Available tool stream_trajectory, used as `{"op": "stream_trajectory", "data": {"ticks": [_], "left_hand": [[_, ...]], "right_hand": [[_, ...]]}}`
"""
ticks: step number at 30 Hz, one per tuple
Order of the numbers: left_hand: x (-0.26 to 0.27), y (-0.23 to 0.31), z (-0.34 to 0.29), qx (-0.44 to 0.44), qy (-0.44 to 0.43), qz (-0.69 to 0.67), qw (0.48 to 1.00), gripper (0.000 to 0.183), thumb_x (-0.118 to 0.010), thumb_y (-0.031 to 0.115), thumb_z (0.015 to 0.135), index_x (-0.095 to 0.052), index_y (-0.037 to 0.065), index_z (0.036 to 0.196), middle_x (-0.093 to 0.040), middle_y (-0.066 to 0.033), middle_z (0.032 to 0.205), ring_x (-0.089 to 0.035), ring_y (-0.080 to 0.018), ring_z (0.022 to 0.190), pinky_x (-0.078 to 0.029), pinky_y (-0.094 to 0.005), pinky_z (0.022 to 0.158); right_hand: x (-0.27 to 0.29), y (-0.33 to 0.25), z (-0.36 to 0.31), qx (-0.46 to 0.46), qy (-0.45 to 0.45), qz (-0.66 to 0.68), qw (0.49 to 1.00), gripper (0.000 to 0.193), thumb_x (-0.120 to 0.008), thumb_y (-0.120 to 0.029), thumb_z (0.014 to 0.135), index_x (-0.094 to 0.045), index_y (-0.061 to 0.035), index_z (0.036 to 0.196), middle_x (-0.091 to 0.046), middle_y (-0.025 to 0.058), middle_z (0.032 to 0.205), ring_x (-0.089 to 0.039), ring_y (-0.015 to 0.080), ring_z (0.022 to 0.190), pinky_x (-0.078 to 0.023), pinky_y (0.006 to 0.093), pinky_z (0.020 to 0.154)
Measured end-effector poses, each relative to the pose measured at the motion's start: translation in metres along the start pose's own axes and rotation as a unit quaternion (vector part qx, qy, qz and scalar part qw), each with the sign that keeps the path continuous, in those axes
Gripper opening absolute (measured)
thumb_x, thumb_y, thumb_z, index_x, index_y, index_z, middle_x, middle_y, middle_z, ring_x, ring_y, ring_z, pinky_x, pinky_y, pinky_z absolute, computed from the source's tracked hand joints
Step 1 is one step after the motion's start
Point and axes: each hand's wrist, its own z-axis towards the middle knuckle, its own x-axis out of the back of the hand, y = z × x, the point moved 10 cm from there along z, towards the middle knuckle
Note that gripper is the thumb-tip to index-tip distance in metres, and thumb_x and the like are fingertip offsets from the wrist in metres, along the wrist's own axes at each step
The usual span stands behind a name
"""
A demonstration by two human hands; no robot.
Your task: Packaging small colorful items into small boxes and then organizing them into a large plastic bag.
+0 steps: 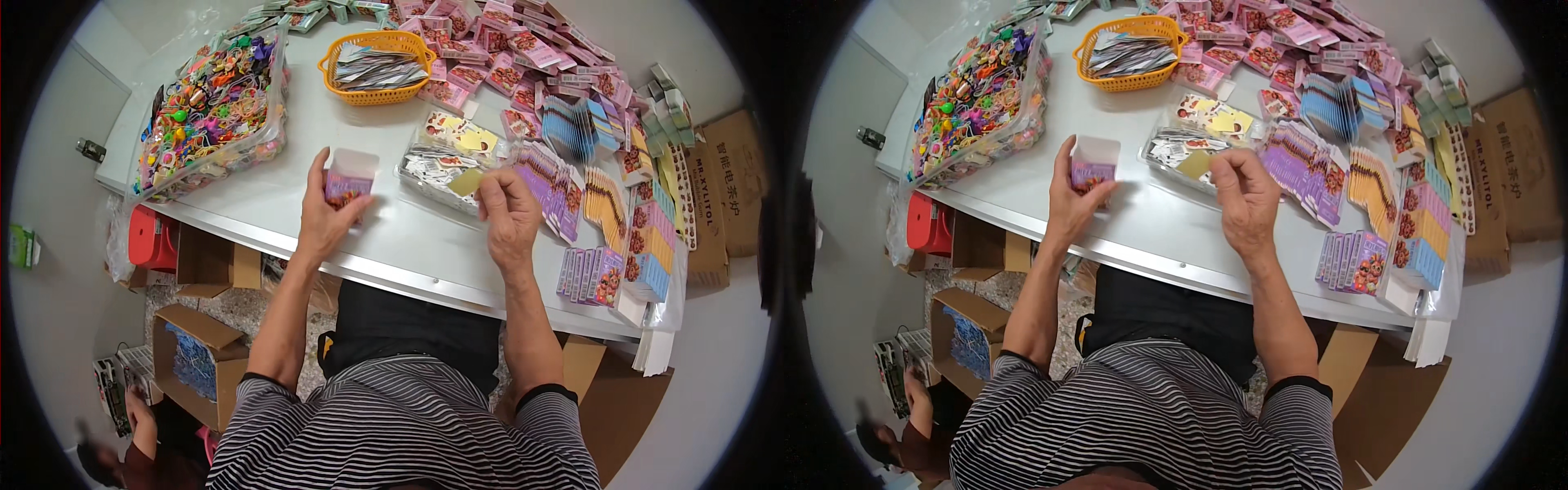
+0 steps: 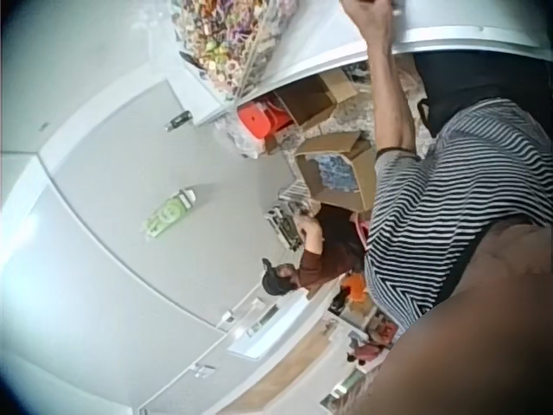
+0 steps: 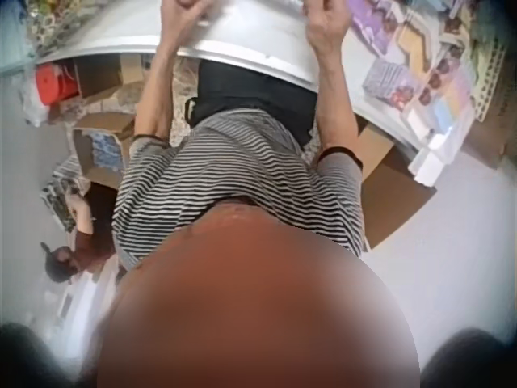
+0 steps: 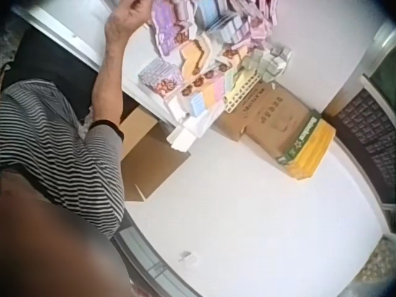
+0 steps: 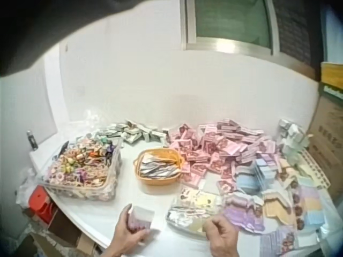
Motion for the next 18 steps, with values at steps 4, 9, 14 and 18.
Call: {"op": "stream_trajectory", "data": {"ticks": [4,9,14,18], "left_hand": [[-0.025,0.023,-0.035,-0.012,-0.046,-0.065,0.997,0.109,-0.088,0.007,0.077,-0.017,0.005,0.159,-0.060,-0.0140,0.111,-0.065,-0.0220,0.099,-0.056,-0.0338,0.088],[-0.052,0.042,-0.055,-0.060,-0.077,-0.064,0.993,0.112,-0.088,0.003,0.075,-0.016,0.007,0.160,-0.055,-0.0125,0.119,-0.062,-0.0201,0.105,-0.054,-0.0323,0.089],[-0.074,0.032,-0.055,-0.075,-0.098,-0.055,0.991,0.105,-0.086,0.007,0.080,-0.017,0.007,0.159,-0.059,-0.0135,0.113,-0.063,-0.0219,0.106,-0.053,-0.0333,0.090],[-0.097,0.003,-0.058,0.009,-0.122,-0.250,0.961,0.082,-0.081,0.002,0.083,-0.035,0.004,0.150,-0.060,-0.0132,0.117,-0.062,-0.0215,0.111,-0.052,-0.0334,0.095]], "right_hand": [[-0.037,-0.034,-0.004,0.118,-0.043,-0.035,0.991,0.008,-0.064,-0.008,0.099,-0.066,-0.0001,0.101,-0.063,0.0092,0.119,-0.059,0.0146,0.095,-0.048,0.0275,0.085],[-0.069,-0.057,-0.020,0.195,-0.118,-0.153,0.962,0.007,-0.070,-0.006,0.091,-0.068,-0.0023,0.098,-0.063,0.0140,0.125,-0.060,0.0285,0.113,-0.047,0.0375,0.097],[-0.074,-0.053,-0.033,0.220,-0.199,-0.326,0.898,0.019,-0.072,-0.004,0.086,-0.072,-0.0033,0.104,-0.065,0.0149,0.125,-0.058,0.0322,0.119,-0.043,0.0420,0.104],[-0.062,-0.061,-0.041,0.210,-0.201,-0.319,0.902,0.022,-0.071,-0.006,0.089,-0.073,-0.0044,0.110,-0.065,0.0149,0.125,-0.061,0.0283,0.115,-0.048,0.0386,0.098]]}}
